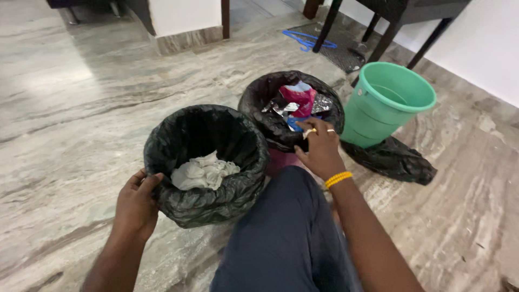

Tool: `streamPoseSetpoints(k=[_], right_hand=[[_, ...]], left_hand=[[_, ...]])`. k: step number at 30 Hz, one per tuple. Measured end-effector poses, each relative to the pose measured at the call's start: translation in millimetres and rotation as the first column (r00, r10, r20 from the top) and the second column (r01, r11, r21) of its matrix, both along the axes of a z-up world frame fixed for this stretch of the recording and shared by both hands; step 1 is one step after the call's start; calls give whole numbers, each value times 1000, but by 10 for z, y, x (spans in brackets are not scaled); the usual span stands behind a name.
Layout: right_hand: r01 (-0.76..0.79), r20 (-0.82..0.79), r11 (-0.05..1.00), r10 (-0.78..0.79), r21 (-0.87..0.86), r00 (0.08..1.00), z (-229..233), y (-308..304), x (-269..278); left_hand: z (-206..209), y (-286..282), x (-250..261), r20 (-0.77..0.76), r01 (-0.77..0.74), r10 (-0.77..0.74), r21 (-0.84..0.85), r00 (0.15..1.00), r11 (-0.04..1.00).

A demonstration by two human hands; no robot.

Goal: The person sits on the floor and sorts various recyclable materials into three separate bins. They handle plastic bottles, aluminum foil, and cardboard pieces, placing each item into the appropriate container.

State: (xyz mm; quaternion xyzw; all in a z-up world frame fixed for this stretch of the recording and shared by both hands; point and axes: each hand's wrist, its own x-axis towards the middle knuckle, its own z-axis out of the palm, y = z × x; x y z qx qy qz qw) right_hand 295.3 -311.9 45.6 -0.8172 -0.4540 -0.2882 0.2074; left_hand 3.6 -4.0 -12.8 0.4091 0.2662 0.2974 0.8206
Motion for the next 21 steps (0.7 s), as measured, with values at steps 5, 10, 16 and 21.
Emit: streamPoseSetpoints(k=[5, 10, 16, 21], right_hand=[[178, 163, 910, -124, -374, 979, 9, -280, 453], [216, 42, 897, -217, -385, 975, 35, -779, 518], [237, -55, 937, -259, -255, 964, 28, -1275, 522], [196, -137, 961, -224, -193, 965, -163, -1499, 670]], left_hand=[[-5, -208, 244, 21, -8, 8, 13, 1000, 1000], [-23, -399, 688, 51, 34, -35, 5, 998, 999], [-42, -453, 1371, 202, 121, -123, 22, 972, 992], [-161, -541, 1906, 299, 123, -131, 46, 945, 991]])
